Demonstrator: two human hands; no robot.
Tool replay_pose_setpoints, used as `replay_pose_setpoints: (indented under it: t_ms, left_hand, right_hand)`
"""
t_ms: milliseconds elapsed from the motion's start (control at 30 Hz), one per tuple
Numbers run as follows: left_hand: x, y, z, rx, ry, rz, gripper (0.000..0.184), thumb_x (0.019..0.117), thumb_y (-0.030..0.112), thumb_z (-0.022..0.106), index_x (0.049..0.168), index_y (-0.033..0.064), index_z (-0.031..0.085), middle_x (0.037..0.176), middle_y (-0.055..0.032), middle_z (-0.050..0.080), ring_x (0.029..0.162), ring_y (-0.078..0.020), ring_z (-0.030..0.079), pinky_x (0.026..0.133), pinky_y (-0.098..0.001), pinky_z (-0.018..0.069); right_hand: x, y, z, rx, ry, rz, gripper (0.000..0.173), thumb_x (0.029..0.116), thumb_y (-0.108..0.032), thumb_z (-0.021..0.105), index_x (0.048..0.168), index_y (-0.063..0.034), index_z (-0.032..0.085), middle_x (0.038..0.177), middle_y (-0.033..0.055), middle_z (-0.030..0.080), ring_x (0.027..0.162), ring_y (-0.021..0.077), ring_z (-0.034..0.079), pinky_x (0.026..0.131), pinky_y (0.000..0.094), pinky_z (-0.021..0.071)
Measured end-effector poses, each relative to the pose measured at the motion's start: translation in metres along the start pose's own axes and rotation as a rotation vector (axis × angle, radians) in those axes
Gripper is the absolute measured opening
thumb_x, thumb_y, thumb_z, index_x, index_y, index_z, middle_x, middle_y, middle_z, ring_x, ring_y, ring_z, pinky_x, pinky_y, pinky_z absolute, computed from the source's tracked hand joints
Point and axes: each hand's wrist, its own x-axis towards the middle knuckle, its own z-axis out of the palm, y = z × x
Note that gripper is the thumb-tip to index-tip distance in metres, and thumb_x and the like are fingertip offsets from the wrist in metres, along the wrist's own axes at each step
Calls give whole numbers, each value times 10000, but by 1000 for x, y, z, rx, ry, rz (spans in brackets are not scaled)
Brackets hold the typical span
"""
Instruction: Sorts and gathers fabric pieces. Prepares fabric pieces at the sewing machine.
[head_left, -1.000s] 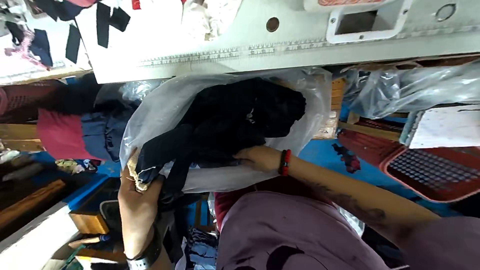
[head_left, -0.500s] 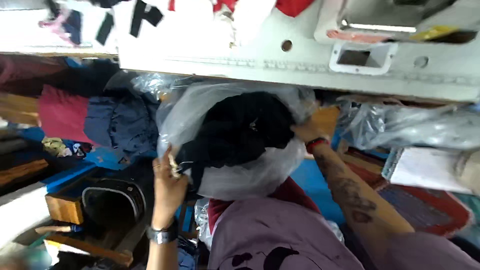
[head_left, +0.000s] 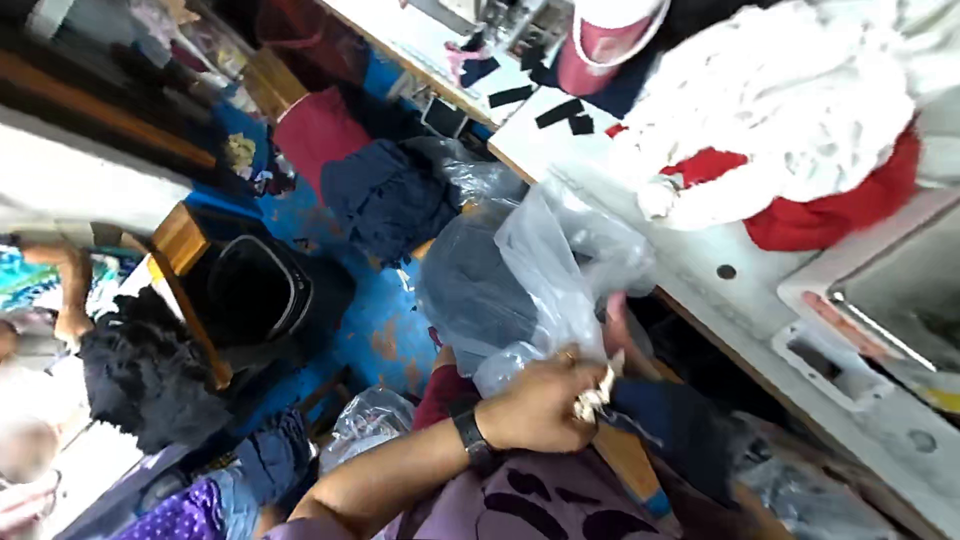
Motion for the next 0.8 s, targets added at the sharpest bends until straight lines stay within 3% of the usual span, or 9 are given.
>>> replay_pose_setpoints:
  t_ms: [67, 133, 233, 467, 533, 567, 667, 733, 800]
  left_hand:
    - [-7, -9, 8, 33, -161, -1, 369, 722, -37, 776, 1087, -53, 719, 1134, -262, 665, 995, -375, 681, 818, -545, 575]
    - [-12, -17, 10, 1, -267, 0, 367, 733, -57, 761, 1096, -72, 712, 1207, -278, 650, 1059, -398, 666, 865, -571, 553]
    - [-18, -2, -11, -7, -237, 40, 383, 746, -82, 736, 1128, -84, 710, 1439, -236, 576, 1245, -352, 633, 1004, -537, 528]
    - [-69, 27, -88, -398, 103, 335, 361, 744, -62, 680, 1083, -186, 658, 1124, -260, 699, 1092, -252, 678, 993, -376, 535]
    - [-90, 29, -118, -445, 171, 377, 324, 751, -41, 680, 1039, -186, 650, 1063, -242, 698, 1051, -203, 670, 957, -319, 525]
    - [-101, 26, -133, -450, 210, 368, 326, 753, -45, 677, 1047, -183, 649, 1068, -232, 697, 1054, -182, 664, 955, -302, 521]
    - [-140, 3, -182, -524, 408, 172, 401, 769, -122, 646, 1165, -172, 612, 1095, -150, 709, 1035, -87, 671, 933, -267, 547]
    - [-167, -22, -219, -653, 588, -62, 400, 855, -117, 600, 1253, -118, 561, 1062, -91, 721, 948, -85, 700, 876, -297, 591]
    - [-196, -56, -255, -766, 761, -276, 413, 920, -34, 603, 1321, -63, 508, 1076, -93, 709, 914, -144, 700, 837, -343, 600]
  right_hand:
    - [0, 15, -15, -300, -59, 91, 461, 1109, -309, 358, 1431, -7, 493, 1315, 54, 636, 1181, 46, 591, 1027, 262, 494]
    - [9, 28, -22, -550, 63, 182, 271, 1028, -167, 519, 1157, 37, 643, 1041, 89, 676, 925, 92, 629, 849, 316, 540]
    - [-3, 13, -28, -563, 194, 100, 242, 1040, -141, 456, 1092, 24, 624, 927, 31, 621, 833, 40, 582, 781, 254, 517]
    - [-47, -86, 37, -313, -122, -358, 351, 1058, -161, 379, 1030, -251, 717, 989, -198, 737, 936, -122, 645, 858, 103, 528]
    - [-36, -93, 47, -337, -169, -554, 293, 1013, 4, 334, 1040, -34, 623, 980, -111, 724, 940, -104, 648, 864, 92, 524]
    - [-24, -99, 37, -422, -353, -618, 274, 1029, 16, 343, 1170, 67, 572, 1113, -66, 711, 1056, -86, 635, 936, 111, 513]
    - [-5, -82, 133, -677, 464, -406, 268, 1006, -50, 483, 1251, 56, 468, 1009, -50, 546, 899, -125, 545, 835, 89, 470]
    - [49, -36, 147, -816, 628, -358, 547, 1007, -69, 529, 1478, 133, 337, 1370, 234, 535, 1221, 140, 566, 1068, 279, 452]
    - [105, 30, 127, -1049, 625, -192, 599, 1017, -89, 532, 1489, 194, 296, 1451, 404, 449, 1374, 450, 480, 1178, 533, 357]
